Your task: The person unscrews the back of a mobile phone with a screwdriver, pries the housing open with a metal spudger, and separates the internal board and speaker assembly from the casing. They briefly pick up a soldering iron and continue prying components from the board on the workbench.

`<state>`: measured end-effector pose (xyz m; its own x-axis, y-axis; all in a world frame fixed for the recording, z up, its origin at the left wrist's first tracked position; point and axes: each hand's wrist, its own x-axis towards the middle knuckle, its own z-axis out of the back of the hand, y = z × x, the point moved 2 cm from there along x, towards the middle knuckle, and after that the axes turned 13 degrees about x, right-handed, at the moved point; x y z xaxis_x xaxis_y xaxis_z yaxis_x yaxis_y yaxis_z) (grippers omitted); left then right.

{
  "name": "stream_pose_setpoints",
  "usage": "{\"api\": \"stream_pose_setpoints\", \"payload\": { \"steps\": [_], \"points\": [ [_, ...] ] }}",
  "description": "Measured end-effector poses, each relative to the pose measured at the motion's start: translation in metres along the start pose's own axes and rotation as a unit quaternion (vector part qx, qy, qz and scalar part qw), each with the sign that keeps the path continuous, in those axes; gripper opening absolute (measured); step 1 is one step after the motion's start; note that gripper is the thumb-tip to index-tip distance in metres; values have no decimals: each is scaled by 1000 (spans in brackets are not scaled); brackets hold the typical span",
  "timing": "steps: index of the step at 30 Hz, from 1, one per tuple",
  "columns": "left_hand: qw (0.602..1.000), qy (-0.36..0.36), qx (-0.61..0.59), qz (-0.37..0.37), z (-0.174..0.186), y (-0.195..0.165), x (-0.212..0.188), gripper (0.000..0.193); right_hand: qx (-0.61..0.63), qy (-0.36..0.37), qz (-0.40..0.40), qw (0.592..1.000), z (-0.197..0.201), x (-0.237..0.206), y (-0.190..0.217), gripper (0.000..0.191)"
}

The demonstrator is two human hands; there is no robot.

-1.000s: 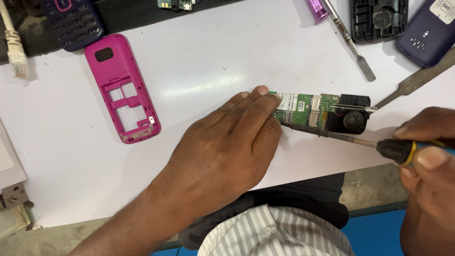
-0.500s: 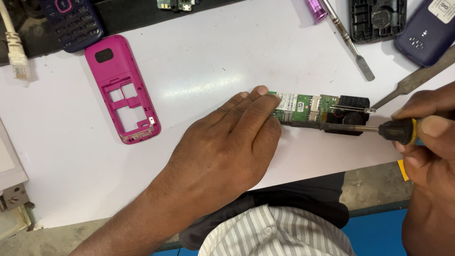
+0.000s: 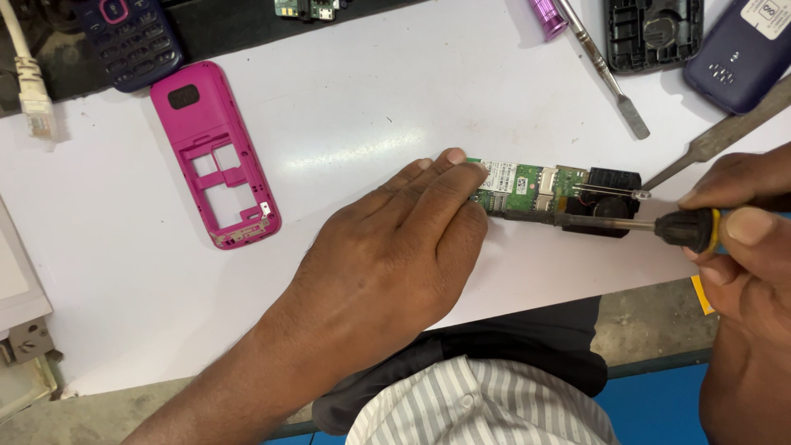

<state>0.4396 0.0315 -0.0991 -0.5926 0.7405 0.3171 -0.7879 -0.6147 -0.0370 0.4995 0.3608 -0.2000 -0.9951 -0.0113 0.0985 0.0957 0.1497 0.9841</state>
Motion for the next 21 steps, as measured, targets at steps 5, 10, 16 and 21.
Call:
{"api": "stream_pose_setpoints", "payload": {
  "steps": [5,10,16,21],
  "points": [
    [1000,-3,-6,1,-1,0,0,11,-8,7,-5,1000,-3,2,2,25],
    [1000,-9,-5,4,0,0,-2,11,-18,22,16,999,-7,3,6,27],
    [999,-27,-27,18,1,0,-3,10,178,-62,28,982,20,-23,-22,20],
    [997,-48,-42,31,4,0,-4,8,257,-35,34,965,55,-45,-47,14]
  ]
}}
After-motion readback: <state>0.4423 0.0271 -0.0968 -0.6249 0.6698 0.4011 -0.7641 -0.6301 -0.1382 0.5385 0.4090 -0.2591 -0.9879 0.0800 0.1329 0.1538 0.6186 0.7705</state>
